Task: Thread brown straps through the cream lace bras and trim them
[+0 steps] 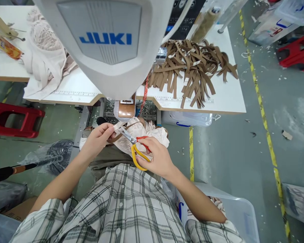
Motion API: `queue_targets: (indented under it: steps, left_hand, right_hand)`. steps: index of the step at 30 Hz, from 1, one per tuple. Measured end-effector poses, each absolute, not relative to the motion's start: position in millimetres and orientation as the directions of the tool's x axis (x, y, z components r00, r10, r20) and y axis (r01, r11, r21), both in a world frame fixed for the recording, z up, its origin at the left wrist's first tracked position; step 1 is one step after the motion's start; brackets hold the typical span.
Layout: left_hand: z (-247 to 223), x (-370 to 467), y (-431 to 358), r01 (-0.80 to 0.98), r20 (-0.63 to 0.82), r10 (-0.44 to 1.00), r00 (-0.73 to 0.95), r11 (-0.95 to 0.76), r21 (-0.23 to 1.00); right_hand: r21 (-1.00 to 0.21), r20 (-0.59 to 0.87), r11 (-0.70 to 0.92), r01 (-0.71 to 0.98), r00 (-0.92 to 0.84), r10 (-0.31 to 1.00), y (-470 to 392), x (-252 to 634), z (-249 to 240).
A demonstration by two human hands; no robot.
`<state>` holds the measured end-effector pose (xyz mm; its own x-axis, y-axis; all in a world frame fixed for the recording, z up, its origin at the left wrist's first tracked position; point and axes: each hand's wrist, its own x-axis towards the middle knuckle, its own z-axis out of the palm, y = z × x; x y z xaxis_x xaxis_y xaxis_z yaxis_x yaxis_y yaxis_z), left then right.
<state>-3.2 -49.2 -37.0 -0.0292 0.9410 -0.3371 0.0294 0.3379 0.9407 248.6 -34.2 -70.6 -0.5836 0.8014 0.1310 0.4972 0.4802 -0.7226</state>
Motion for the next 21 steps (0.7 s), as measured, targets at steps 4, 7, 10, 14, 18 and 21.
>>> queue_targets:
  steps: [4, 7, 10, 14, 18, 21]
  left_hand:
    - [-34.3, -3.8, -46.5, 0.065, -0.345, 0.938, -0.013, 0.345, 0.936]
    - [-31.4, -5.1, -44.6, 0.095, -0.358, 0.933, -0.010, 0.358, 0.929]
    - [-31.0, -9.4, -42.7, 0.131, -0.364, 0.931, -0.015, 0.363, 0.923]
    - [-34.3, -14.7, -41.5, 0.158, -0.364, 0.931, -0.015, 0.362, 0.919]
    - [-38.2, -13.9, -40.9, 0.182, -0.363, 0.931, -0.032, 0.362, 0.914]
    - [-40.6, -13.2, -40.5, 0.192, -0.337, 0.941, -0.045, 0.339, 0.921]
  right_hand:
    - [-0.747, 0.107, 0.463, 0.477, -0.601, 0.792, -32.1, 238.6, -73.6]
    - [-0.759, 0.103, 0.462, 0.459, -0.615, 0.782, -26.7, 229.7, -74.1]
    - [-0.767, 0.064, 0.449, 0.458, -0.642, 0.764, -21.6, 224.5, -73.3]
    - [-0.784, 0.037, 0.425, 0.453, -0.649, 0.760, -18.7, 223.7, -72.8]
    - [-0.793, 0.049, 0.421, 0.439, -0.643, 0.764, -20.6, 228.7, -73.7]
    - [-0.788, 0.054, 0.410, 0.459, -0.613, 0.788, -24.9, 238.7, -75.4]
